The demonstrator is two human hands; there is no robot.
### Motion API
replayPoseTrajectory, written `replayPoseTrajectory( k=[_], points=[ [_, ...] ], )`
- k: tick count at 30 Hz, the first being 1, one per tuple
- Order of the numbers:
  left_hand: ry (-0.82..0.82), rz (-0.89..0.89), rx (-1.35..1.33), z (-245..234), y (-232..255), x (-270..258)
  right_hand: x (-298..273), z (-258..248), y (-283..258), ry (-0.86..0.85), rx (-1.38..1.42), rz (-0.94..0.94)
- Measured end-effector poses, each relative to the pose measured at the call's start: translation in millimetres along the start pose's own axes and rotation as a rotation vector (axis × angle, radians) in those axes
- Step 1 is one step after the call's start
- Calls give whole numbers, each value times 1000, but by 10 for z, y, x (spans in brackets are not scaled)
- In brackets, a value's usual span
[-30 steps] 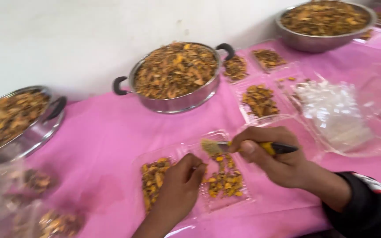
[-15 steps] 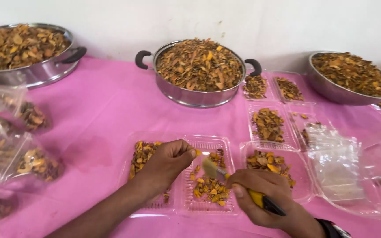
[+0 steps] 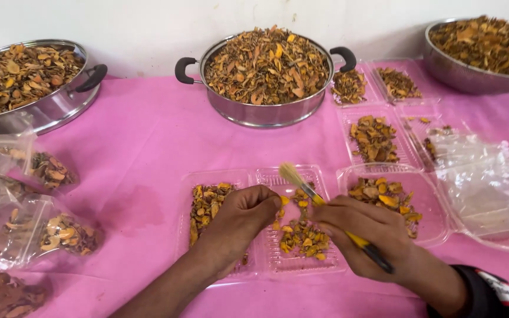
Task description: Sorting through dried leaves in plastic containers using a brush and hands to remove debris or select specific pieces.
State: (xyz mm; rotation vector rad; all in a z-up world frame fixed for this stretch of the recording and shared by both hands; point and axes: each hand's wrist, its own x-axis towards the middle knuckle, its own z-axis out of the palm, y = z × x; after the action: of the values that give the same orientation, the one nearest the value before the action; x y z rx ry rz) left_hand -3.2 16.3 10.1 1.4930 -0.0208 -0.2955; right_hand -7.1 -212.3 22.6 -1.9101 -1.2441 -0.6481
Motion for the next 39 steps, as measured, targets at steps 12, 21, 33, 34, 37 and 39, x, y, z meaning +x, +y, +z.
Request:
replayPoseTrajectory(
  k=[12, 21, 33, 34, 37, 39],
  points=[
    [-260, -52, -280, -42, -134, -40, -33, 87, 102, -169, -43, 74],
    [-229, 286, 210, 78, 27, -137, 166, 52, -117, 86, 72, 107],
    [-274, 336, 100, 219, 27, -240, 7, 167, -89, 123, -65, 284],
    [-266, 280, -26, 235, 9, -236, 19, 159, -101, 96, -34, 246],
    [-216, 304, -79, 255, -125, -197, -45, 145, -65, 9, -30, 216],
    [-144, 281, -27, 226, -114, -201, -97, 91, -71, 61, 10, 245]
  ],
)
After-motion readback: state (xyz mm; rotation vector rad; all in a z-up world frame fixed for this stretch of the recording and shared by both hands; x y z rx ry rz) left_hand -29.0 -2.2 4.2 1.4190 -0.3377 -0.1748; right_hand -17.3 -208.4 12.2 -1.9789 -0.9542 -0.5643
